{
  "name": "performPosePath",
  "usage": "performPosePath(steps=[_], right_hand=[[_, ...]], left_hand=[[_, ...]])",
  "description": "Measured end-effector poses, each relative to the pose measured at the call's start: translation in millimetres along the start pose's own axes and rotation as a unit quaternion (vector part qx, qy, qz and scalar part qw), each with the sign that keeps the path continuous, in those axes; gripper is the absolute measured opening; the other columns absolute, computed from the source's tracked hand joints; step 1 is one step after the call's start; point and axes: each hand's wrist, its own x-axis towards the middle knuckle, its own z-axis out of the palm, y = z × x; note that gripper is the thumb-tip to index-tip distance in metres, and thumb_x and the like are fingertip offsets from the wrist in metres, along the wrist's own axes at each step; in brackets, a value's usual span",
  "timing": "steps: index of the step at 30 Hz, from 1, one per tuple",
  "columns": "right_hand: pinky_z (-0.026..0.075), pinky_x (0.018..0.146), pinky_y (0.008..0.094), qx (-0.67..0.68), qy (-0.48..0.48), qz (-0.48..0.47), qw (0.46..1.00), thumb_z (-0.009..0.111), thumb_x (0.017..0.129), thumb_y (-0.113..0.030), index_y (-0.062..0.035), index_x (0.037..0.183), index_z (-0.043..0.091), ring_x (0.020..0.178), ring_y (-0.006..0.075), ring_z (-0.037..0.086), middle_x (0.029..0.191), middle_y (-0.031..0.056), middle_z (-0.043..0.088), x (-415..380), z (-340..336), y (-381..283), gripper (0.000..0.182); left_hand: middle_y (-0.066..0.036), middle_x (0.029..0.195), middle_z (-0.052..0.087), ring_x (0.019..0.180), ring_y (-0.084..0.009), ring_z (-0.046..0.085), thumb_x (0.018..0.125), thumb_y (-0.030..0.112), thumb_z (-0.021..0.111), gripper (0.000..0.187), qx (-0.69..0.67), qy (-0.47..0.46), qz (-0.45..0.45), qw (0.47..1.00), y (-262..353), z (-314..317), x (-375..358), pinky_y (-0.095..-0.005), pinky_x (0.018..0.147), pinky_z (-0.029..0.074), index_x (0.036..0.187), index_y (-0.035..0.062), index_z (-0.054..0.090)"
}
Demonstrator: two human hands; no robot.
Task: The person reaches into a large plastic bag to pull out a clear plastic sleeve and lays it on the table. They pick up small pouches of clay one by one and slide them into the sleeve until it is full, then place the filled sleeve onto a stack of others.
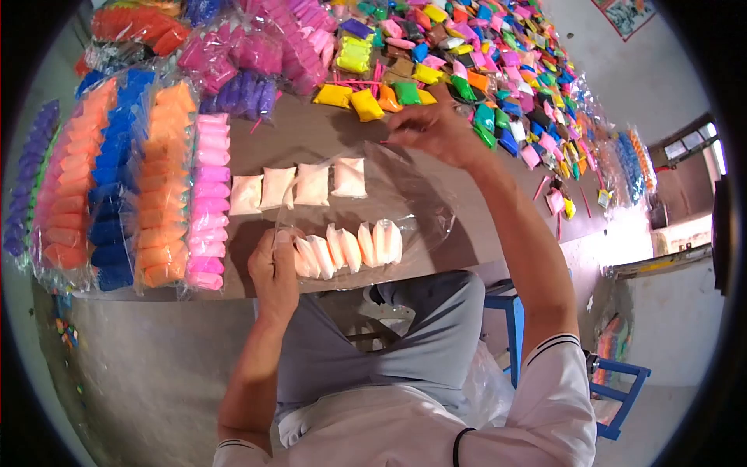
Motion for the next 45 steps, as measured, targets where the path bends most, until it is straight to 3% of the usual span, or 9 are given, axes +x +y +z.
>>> performPosePath(steps=[6,10,14,16,19,22,32,41,45], right_hand=[[0.049,0.091,0.0382,-0.113,-0.138,-0.128,0.976,0.087,0.068,-0.028,-0.0045,0.121,0.062,0.106,0.0262,0.06,0.118,0.0116,0.063,20,43,-2,0.063],[0.045,0.098,0.0466,-0.202,-0.131,-0.253,0.937,0.086,0.065,-0.028,-0.0057,0.126,0.058,0.114,0.0377,0.055,0.126,0.0165,0.057,23,56,-2,0.071],[0.046,0.097,0.046,-0.226,-0.13,-0.267,0.928,0.083,0.067,-0.03,-0.0047,0.125,0.058,0.114,0.0373,0.055,0.123,0.0167,0.059,29,57,-5,0.069],[0.046,0.096,0.0459,-0.156,-0.126,-0.182,0.963,0.081,0.069,-0.034,-0.0036,0.125,0.058,0.113,0.0372,0.056,0.12,0.0168,0.061,30,56,-12,0.068],[0.05,0.089,0.0447,-0.102,-0.079,-0.219,0.967,0.081,0.07,-0.036,-0.0084,0.121,0.061,0.105,0.0369,0.059,0.104,0.016,0.064,33,64,-28,0.061],[0.048,0.094,0.0449,-0.127,-0.134,-0.272,0.944,0.079,0.073,-0.036,-0.0063,0.125,0.058,0.111,0.0356,0.058,0.117,0.0166,0.062,49,74,-32,0.064],[0.046,0.098,0.0451,-0.276,-0.137,-0.331,0.892,0.078,0.071,-0.032,-0.0133,0.131,0.054,0.113,0.0364,0.055,0.115,0.0164,0.059,58,93,-23,0.067],[0.05,0.091,0.0432,-0.243,-0.096,-0.203,0.944,0.077,0.074,-0.024,-0.0101,0.128,0.054,0.105,0.0362,0.06,0.112,0.0167,0.063,24,60,-2,0.06],[0.052,0.078,0.0359,0.013,-0.113,-0.055,0.992,0.077,0.078,-0.025,-0.0066,0.117,0.059,0.085,0.0236,0.063,0.094,0.0099,0.066,18,50,36,0.047]], left_hand=[[-0.01,0.08,0.062,0.072,-0.0164,0.057,0.098,0.016,0.048,0.024,0.007,-0.028,0.021,0.999,-3,-4,0,-0.0304,0.067,0.044,0.093,-0.0021,0.064],[-0.012,0.083,0.063,0.075,-0.0205,0.059,0.096,0.013,0.048,0.022,0.015,-0.037,0.009,0.999,-4,-5,1,-0.0323,0.069,0.045,0.093,-0.0018,0.064],[-0.009,0.085,0.066,0.079,-0.0148,0.059,0.104,0.024,0.043,0.036,0.047,-0.047,0.027,0.997,-4,-6,1,-0.0296,0.073,0.046,0.092,-0.0037,0.063],[-0.009,0.085,0.066,0.079,-0.0152,0.06,0.104,0.023,0.043,0.035,0.047,-0.051,0.03,0.997,-6,-7,1,-0.0296,0.073,0.046,0.093,-0.0038,0.063],[-0.01,0.084,0.065,0.078,-0.0189,0.06,0.098,0.016,0.048,0.025,0.02,-0.048,0.004,0.999,-1,-6,1,-0.0314,0.072,0.046,0.093,-0.0024,0.064],[-0.012,0.084,0.064,0.078,-0.0229,0.06,0.092,0.009,0.052,0.016,0.002,-0.048,-0.023,0.999,1,-6,1,-0.0332,0.071,0.046,0.093,-0.001,0.064],[-0.016,0.094,0.067,0.088,-0.0313,0.063,0.091,0.013,0.054,0.02,0.01,-0.05,0.013,0.999,-11,-8,-1,-0.0375,0.078,0.048,0.098,-0.0019,0.065],[-0.019,0.088,0.065,0.082,-0.0337,0.063,0.093,0.018,0.052,0.025,0.055,-0.027,0.003,0.998,-13,-6,-2,-0.0394,0.074,0.048,0.098,-0.0038,0.063],[-0.018,0.085,0.065,0.079,-0.0316,0.062,0.095,0.017,0.05,0.025,0.056,-0.043,0.012,0.997,-3,-6,0,-0.0399,0.07,0.047,0.097,-0.0043,0.062]])
